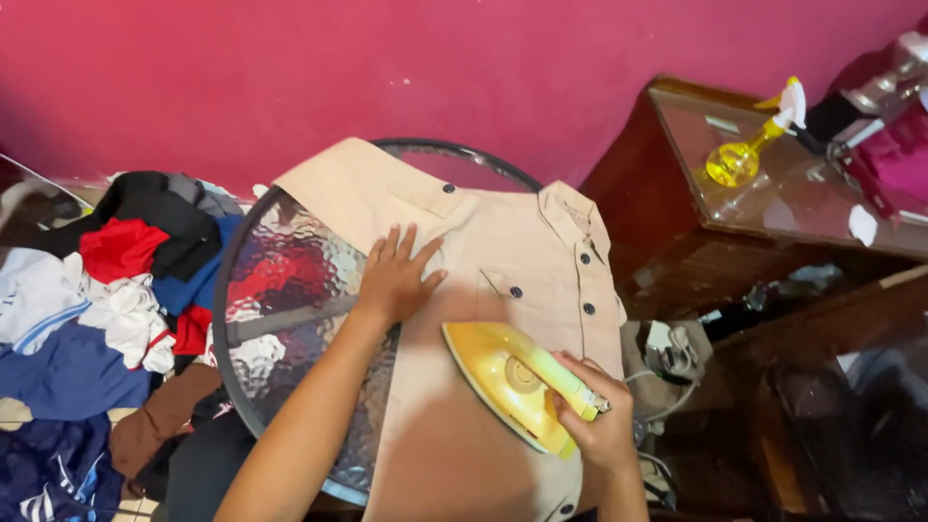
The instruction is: Ironing a tan-colored jacket on a glass table using a yellow electric iron.
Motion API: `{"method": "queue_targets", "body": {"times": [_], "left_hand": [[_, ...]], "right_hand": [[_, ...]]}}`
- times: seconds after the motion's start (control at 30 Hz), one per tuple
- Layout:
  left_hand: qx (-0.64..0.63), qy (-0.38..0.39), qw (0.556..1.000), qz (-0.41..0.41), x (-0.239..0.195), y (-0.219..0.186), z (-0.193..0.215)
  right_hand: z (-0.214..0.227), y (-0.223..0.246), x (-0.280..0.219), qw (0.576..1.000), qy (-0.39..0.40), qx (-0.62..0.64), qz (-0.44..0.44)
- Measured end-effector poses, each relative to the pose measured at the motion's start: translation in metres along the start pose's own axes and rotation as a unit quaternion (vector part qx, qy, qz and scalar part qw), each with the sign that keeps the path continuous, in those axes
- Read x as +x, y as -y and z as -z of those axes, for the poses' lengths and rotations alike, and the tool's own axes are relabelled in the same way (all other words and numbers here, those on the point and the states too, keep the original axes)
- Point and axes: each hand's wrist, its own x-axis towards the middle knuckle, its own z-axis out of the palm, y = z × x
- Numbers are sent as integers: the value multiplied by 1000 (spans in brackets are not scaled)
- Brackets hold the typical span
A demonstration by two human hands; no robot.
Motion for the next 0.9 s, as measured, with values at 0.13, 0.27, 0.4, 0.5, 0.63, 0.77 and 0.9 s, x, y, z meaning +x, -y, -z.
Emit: {"method": "queue_targets", "body": {"times": [0.13, 0.27, 0.4, 0.5, 0.63, 0.77, 0.9], "left_hand": [[28, -20, 999, -23, -7, 2, -8], [35, -95, 994, -46, -3, 12, -22], [65, -212, 971, -91, 0, 22, -37], [38, -160, 982, -88, 0, 23, -34], [11, -117, 991, -63, -2, 15, -22], [-2, -134, 989, -58, 0, 15, -26], [50, -175, 974, -134, 3, -6, -33]], "right_hand": [[-40, 20, 6, 988, -117, -70, -68], [-51, 27, 15, 984, -127, -54, -111], [-29, 29, 1, 994, -45, -74, -67], [-36, 27, 1, 991, -68, -52, -106], [-58, 27, 16, 983, -136, -80, -90], [-46, 35, 10, 990, -58, -82, -96], [-24, 35, -21, 998, -42, -34, -36]]}}
